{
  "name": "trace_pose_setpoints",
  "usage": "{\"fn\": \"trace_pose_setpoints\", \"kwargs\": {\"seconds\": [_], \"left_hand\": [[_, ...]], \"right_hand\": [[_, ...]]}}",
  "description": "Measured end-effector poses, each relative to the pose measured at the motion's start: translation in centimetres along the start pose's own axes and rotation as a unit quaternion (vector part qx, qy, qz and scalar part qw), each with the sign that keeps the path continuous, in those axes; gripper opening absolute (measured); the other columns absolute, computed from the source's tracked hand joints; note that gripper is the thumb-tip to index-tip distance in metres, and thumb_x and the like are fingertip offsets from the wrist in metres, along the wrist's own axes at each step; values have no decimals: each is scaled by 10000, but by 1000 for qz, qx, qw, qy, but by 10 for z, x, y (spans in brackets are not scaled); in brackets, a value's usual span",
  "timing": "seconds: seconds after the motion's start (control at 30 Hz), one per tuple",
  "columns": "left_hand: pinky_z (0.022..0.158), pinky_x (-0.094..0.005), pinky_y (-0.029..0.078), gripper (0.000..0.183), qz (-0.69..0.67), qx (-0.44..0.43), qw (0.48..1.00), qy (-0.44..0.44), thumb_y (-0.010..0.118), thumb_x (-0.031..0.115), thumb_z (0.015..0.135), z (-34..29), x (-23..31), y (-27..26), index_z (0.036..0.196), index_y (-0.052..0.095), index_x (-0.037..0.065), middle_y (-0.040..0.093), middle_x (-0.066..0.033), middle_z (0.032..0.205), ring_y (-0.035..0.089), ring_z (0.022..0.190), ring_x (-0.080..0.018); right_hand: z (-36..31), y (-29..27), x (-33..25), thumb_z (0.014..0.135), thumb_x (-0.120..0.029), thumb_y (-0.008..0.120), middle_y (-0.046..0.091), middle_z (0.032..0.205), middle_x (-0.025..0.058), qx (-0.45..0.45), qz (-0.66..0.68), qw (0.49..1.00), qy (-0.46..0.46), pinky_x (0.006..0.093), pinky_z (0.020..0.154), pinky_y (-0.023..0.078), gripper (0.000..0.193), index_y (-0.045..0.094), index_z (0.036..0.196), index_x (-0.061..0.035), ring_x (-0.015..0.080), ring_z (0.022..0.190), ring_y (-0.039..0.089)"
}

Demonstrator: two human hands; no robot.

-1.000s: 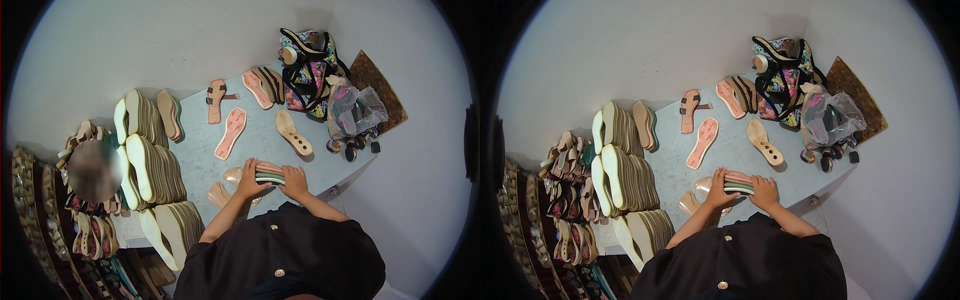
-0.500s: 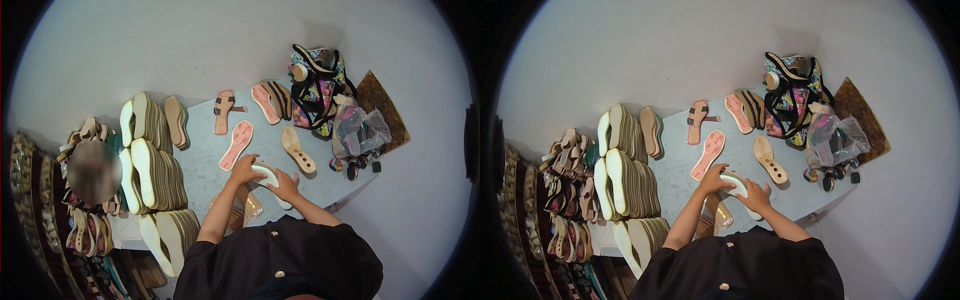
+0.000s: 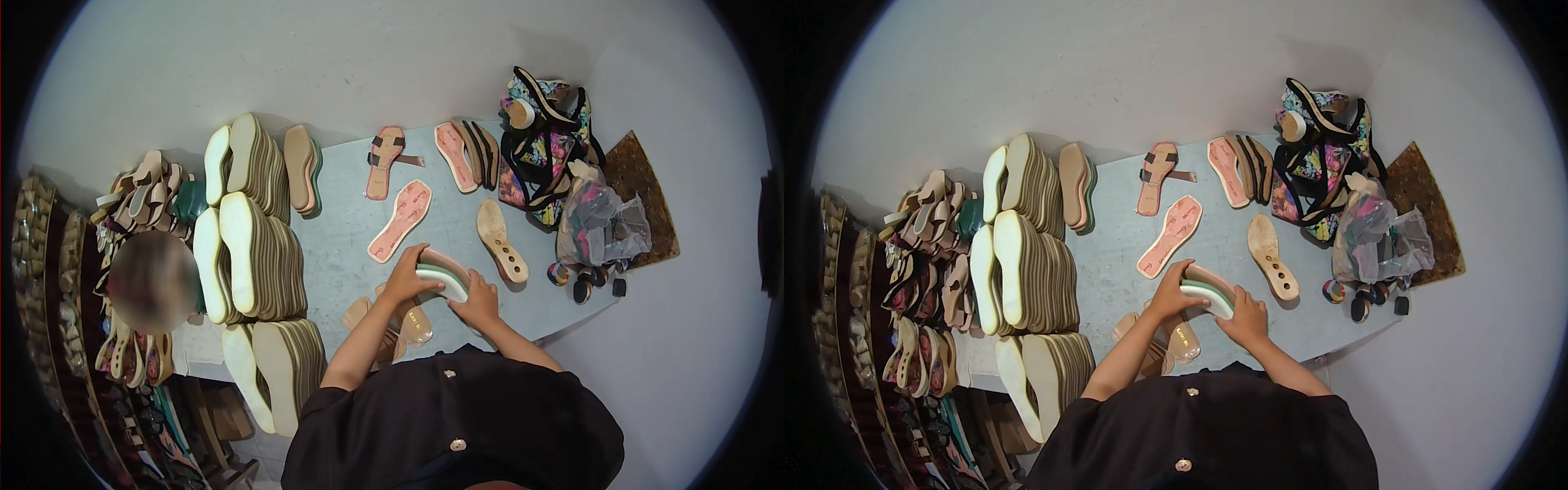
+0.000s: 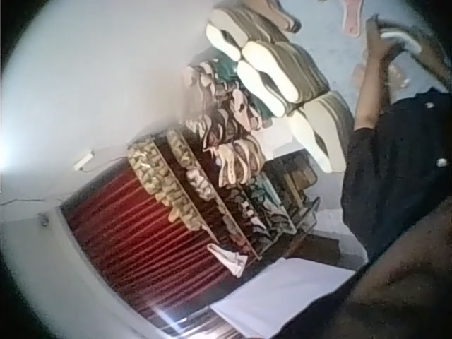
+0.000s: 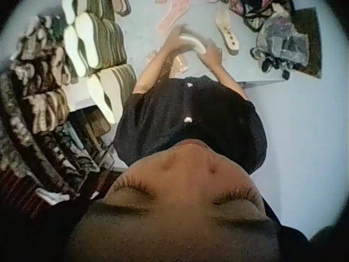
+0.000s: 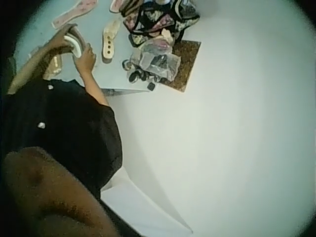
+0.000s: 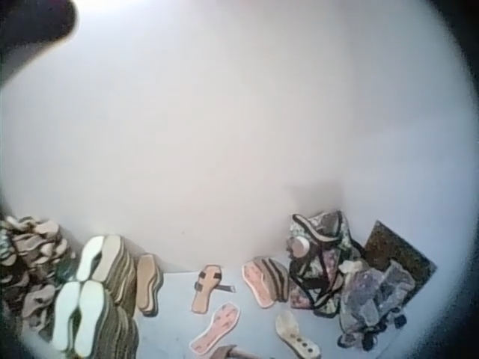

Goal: Sorting and organizing various shoe soles, insoles, and wooden lasts on a production workbench.

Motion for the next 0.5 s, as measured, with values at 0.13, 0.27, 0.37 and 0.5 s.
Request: {"fn": "trace_pose_setpoints", "kwargs": {"seconds": [0.13,0.27,0.37,0.5], "left_hand": [[908,-359,408,852,76,-2,994,74,860,322,489,-21,4,-3,1200,482,42,530,-147,1121,507,1045,-327],[1006,-582,220,880,163,-56,985,-2,748,491,626,-35,-16,20,1295,376,57,445,-156,1273,385,1241,-321],[989,-669,89,906,166,-27,986,-17,682,566,664,-38,-23,26,1327,326,63,399,-152,1328,306,1310,-302],[988,-651,88,907,175,-40,984,-13,683,574,656,-34,-23,23,1326,343,65,453,-124,1257,387,1233,-292]], "right_hand": [[-7,-11,-8,617,-292,718,534,1012,122,-2,-83,995,-46,472,871,335,663,465,1181,-52,280,929,532],[-15,-12,-12,633,-297,703,535,1013,119,58,-120,987,-94,488,887,326,611,482,1150,-58,275,954,520],[-14,-19,-14,665,-330,670,539,1002,91,93,-117,984,-96,517,906,310,598,476,1167,-69,259,935,524],[-12,-15,-11,681,-334,646,550,999,104,67,-82,989,-99,559,950,254,568,483,1147,-53,263,958,528]]}}
Point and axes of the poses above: each hand's wrist, its own z-axis towards the middle knuckle, its own y-axis out of the palm, x = y × z, the point moved 10 cm from there along z, towards the middle knuckle
